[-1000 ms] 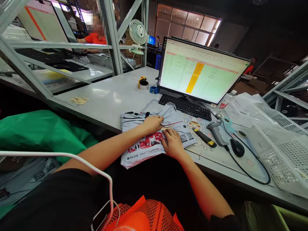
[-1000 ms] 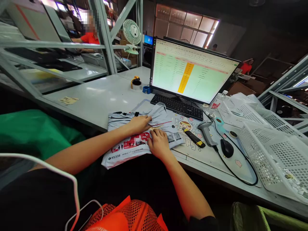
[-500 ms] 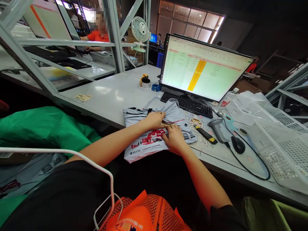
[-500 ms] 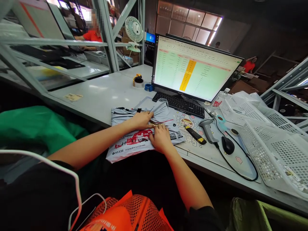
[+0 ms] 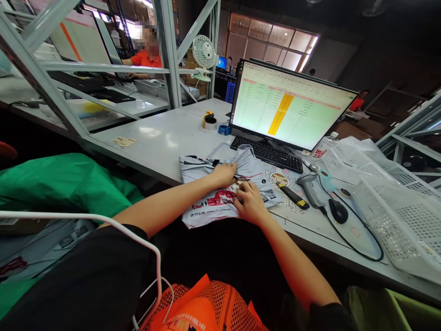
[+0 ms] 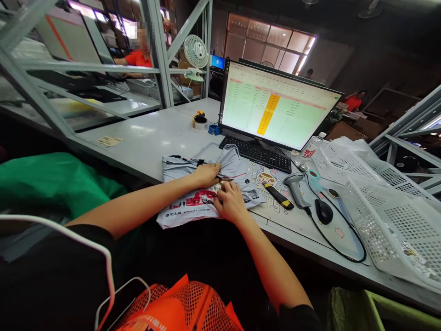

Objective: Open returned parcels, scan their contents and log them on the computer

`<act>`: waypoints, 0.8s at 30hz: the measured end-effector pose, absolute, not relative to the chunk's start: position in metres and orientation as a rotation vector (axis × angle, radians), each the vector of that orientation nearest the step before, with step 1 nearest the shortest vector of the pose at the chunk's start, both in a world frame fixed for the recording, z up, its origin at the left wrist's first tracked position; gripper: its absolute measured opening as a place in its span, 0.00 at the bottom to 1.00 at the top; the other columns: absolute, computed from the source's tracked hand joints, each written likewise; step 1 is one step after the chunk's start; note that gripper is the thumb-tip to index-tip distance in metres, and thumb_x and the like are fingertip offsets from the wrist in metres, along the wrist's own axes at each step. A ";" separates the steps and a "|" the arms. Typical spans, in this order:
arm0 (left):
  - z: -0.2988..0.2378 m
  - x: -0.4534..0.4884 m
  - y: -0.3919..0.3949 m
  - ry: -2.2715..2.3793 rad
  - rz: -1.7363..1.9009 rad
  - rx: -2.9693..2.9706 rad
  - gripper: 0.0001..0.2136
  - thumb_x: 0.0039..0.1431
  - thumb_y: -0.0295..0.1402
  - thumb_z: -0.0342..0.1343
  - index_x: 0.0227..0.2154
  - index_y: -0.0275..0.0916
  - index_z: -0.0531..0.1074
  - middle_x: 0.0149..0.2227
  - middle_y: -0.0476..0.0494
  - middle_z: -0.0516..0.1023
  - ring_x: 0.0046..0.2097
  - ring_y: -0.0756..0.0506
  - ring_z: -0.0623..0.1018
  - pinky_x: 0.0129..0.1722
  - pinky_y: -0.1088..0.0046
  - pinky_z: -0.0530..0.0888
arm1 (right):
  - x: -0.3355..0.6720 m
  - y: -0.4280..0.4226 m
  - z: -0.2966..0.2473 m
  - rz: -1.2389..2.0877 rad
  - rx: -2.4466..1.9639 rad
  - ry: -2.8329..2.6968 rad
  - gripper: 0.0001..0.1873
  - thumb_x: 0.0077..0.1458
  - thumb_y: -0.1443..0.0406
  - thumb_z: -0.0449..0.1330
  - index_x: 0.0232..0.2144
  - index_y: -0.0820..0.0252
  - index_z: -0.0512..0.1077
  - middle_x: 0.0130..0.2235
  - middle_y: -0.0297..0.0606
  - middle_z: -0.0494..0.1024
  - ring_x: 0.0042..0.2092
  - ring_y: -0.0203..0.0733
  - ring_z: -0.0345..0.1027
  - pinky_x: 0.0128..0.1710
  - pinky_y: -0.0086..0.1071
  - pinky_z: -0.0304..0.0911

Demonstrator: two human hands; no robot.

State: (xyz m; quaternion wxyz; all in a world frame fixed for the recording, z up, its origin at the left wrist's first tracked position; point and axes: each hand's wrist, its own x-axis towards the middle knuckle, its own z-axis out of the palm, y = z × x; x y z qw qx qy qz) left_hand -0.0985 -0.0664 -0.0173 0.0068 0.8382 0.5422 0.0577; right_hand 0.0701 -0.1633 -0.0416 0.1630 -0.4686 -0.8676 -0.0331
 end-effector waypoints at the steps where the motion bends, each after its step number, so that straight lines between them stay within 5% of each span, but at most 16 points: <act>1: -0.017 -0.100 -0.064 1.707 0.203 2.623 0.21 0.67 0.34 0.55 0.61 0.35 0.65 0.57 0.27 0.78 0.59 0.31 0.78 0.55 0.57 0.75 | 0.076 -0.174 -0.041 -0.069 -1.243 -2.464 0.12 0.68 0.61 0.58 0.33 0.56 0.78 0.49 0.45 0.78 0.54 0.53 0.64 0.56 0.45 0.61; 7: -0.007 -0.130 -0.040 1.788 0.339 2.599 0.20 0.72 0.31 0.47 0.64 0.38 0.63 0.60 0.29 0.75 0.58 0.33 0.79 0.55 0.57 0.73 | 0.105 -0.240 -0.036 -0.023 -1.115 -2.386 0.16 0.71 0.64 0.56 0.27 0.53 0.69 0.34 0.39 0.77 0.43 0.48 0.66 0.46 0.42 0.63; 13: 0.013 -0.168 -0.017 1.964 0.468 2.507 0.21 0.75 0.44 0.48 0.63 0.39 0.66 0.56 0.32 0.76 0.56 0.34 0.76 0.58 0.53 0.71 | 0.127 -0.261 -0.050 0.034 -1.217 -2.264 0.19 0.71 0.63 0.56 0.25 0.53 0.62 0.29 0.37 0.72 0.37 0.46 0.64 0.38 0.39 0.61; 18: 0.028 -0.134 -0.059 1.631 0.508 2.880 0.20 0.70 0.33 0.55 0.62 0.37 0.66 0.64 0.28 0.70 0.64 0.31 0.68 0.66 0.50 0.64 | 0.141 -0.244 -0.061 0.151 -1.335 -2.095 0.13 0.69 0.63 0.57 0.29 0.53 0.65 0.34 0.38 0.73 0.40 0.48 0.65 0.40 0.40 0.63; 22: 0.026 -0.090 -0.099 1.382 0.289 2.900 0.16 0.71 0.41 0.55 0.54 0.38 0.75 0.56 0.31 0.78 0.57 0.34 0.77 0.59 0.58 0.72 | 0.134 -0.231 -0.055 0.207 -1.313 -2.087 0.04 0.67 0.64 0.57 0.37 0.55 0.70 0.42 0.42 0.77 0.47 0.51 0.67 0.48 0.44 0.66; 24: 0.020 -0.078 -0.100 1.536 0.029 2.783 0.18 0.65 0.44 0.63 0.51 0.37 0.78 0.51 0.28 0.82 0.55 0.30 0.79 0.54 0.58 0.75 | 0.127 -0.226 -0.051 0.214 -1.310 -2.099 0.03 0.67 0.63 0.58 0.39 0.55 0.71 0.43 0.43 0.78 0.48 0.52 0.69 0.51 0.46 0.66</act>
